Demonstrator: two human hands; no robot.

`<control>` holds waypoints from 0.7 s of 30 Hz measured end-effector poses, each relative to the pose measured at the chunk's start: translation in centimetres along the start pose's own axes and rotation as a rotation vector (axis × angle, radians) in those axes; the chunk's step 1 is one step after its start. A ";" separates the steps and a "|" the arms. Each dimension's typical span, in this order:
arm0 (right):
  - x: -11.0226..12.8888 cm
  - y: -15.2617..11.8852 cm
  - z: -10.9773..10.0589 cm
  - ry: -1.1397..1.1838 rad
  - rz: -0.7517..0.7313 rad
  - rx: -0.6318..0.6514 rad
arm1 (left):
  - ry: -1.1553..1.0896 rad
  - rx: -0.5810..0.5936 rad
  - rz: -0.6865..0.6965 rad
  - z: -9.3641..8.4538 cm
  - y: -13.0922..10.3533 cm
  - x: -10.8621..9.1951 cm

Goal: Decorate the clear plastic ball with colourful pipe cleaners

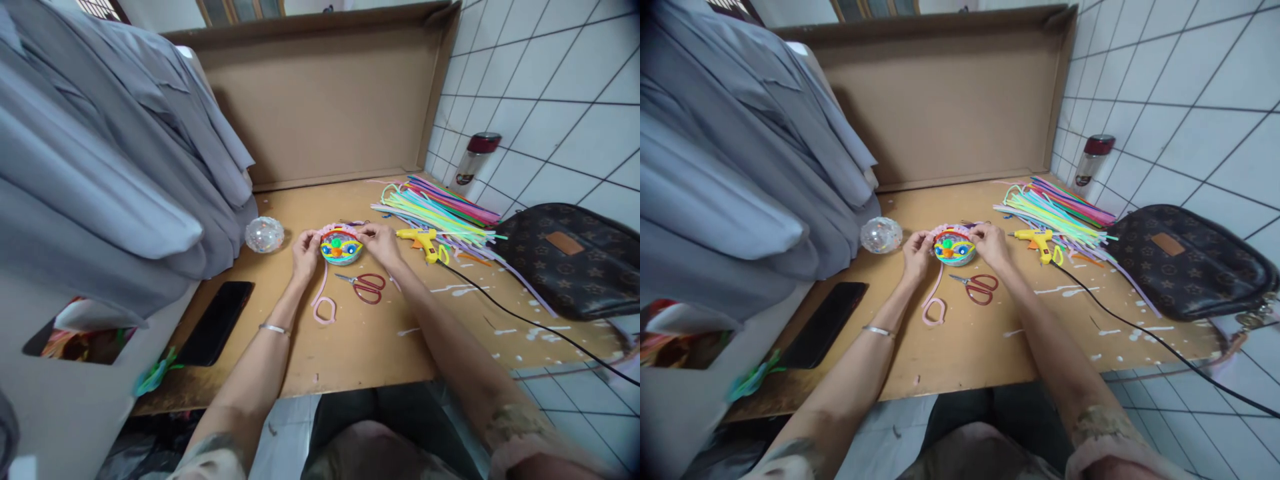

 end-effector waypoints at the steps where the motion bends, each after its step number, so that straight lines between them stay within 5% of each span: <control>1: 0.0 0.0 0.0 0.000 0.001 0.007 | 0.005 0.006 -0.001 0.0 0.1 0.0; 21: 3.0 0.5 1.1 0.105 -0.202 0.027 | 0.013 0.088 0.061 0.3 0.2 -0.4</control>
Point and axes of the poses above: each hand's wrist, its own y-axis towards the middle knuckle, its own z-axis out of the palm, x = y × z, the point moved 3 cm from there along y, towards the middle knuckle, and after that the axes turned 6 degrees about -x, right-handed, at the moved point
